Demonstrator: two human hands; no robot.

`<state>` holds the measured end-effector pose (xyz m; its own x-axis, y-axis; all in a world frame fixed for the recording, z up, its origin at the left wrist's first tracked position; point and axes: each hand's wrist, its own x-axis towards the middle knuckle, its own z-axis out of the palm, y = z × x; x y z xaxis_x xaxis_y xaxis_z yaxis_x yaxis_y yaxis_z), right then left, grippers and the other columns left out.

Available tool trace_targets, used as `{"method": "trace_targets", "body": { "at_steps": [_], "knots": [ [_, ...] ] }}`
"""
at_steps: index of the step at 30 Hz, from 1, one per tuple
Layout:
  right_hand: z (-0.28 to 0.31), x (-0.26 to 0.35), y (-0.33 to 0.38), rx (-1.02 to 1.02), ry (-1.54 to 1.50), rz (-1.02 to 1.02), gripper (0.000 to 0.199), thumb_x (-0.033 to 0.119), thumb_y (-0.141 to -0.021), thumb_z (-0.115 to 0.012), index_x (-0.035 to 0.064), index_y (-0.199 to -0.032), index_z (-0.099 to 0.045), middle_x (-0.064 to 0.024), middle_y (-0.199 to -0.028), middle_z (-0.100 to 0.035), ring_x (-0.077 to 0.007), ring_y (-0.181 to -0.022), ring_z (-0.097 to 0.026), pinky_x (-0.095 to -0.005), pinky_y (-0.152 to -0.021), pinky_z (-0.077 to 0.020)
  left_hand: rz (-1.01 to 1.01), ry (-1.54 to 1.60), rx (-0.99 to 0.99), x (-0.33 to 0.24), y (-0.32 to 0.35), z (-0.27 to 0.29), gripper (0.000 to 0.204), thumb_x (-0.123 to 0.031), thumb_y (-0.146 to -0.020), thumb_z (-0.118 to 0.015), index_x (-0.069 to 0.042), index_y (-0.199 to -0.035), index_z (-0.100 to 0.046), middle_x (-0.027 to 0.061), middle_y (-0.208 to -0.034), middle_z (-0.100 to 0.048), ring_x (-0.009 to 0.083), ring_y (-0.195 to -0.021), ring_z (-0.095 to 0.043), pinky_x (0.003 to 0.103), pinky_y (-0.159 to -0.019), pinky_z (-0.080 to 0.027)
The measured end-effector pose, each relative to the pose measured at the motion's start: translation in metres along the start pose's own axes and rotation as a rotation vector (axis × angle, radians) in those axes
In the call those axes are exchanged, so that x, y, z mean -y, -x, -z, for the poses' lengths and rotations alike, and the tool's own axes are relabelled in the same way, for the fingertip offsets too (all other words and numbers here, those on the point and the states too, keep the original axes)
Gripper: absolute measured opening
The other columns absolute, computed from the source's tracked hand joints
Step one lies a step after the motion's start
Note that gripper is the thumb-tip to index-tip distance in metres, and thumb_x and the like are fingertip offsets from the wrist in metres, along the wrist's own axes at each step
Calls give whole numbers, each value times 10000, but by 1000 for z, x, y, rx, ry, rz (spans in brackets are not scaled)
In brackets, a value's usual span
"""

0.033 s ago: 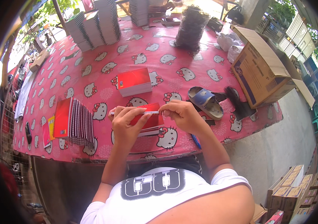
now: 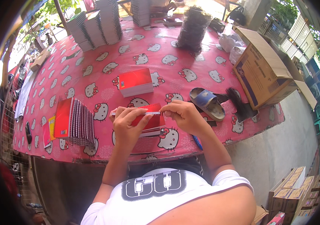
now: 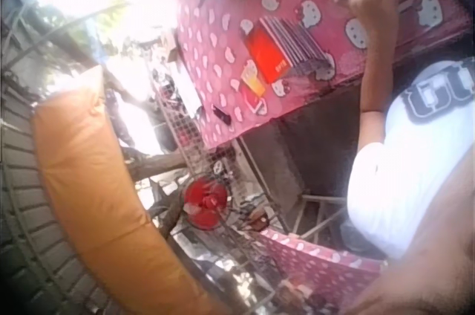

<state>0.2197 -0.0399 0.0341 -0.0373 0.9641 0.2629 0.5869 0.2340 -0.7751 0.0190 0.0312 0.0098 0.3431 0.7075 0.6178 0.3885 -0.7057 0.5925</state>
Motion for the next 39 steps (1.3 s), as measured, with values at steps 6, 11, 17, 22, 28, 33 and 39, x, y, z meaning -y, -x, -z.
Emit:
{"method": "trace_targets", "body": {
  "at_steps": [6, 11, 17, 22, 28, 33, 39],
  "knots": [
    [-22, 12, 3, -315, 189, 162, 155, 19, -889, -614, 42, -1042, -628, -74, -772, -593, -170, -661, -591, -288, -607, -475, -41, -16, 5, 3, 3, -1, 179, -213, -717, -787, -145, -871, -726, -25, -852, -690, 169, -839, -568, 420, -913, -289],
    [-23, 16, 3, -265, 315, 196, 194, 170, -842, -693, 71, -983, -605, -93, -895, -584, -293, -721, -622, -367, -581, -496, -64, -46, 20, 2, 2, 4, 189, -190, -688, -814, -148, -855, -737, -28, -854, -702, 158, -841, -581, 370, -901, -309],
    [-26, 18, -1, -230, 281, 151, 192, 184, -840, -700, 67, -958, -605, -92, -902, -586, -295, -788, -632, -366, -594, -500, -74, -52, 14, 3, 3, 3, 198, -198, -686, -816, -151, -860, -732, -26, -855, -703, 160, -842, -576, 373, -894, -302],
    [-32, 18, 0, -254, 303, 164, 204, 148, -820, -709, 55, -968, -603, -93, -899, -592, -290, -798, -630, -377, -617, -500, -68, -32, 11, 6, 5, 0, 179, -191, -708, -791, -161, -870, -721, -39, -853, -695, 159, -853, -581, 408, -912, -286],
    [-38, 23, -3, -293, 248, 153, 154, 51, -782, -702, 43, -914, -624, -103, -840, -594, -296, -740, -607, -394, -608, -484, -76, -51, 2, 3, 4, 2, 190, -185, -694, -808, -158, -867, -732, -32, -841, -700, 162, -835, -572, 379, -894, -310],
    [-42, 21, -4, -360, 264, 180, 83, 29, -784, -690, 21, -849, -638, -115, -798, -594, -308, -732, -602, -395, -613, -479, -79, -52, -1, 3, 4, 2, 183, -181, -699, -807, -160, -865, -734, -32, -839, -699, 158, -826, -570, 371, -897, -311],
    [-54, 23, -4, -420, 311, 156, 72, 1, -792, -655, 10, -862, -641, -118, -784, -588, -316, -751, -599, -408, -656, -479, -95, -78, -13, 1, 7, 2, 193, -185, -696, -811, -155, -871, -736, -28, -839, -698, 156, -808, -570, 364, -898, -310]
  ]
}}
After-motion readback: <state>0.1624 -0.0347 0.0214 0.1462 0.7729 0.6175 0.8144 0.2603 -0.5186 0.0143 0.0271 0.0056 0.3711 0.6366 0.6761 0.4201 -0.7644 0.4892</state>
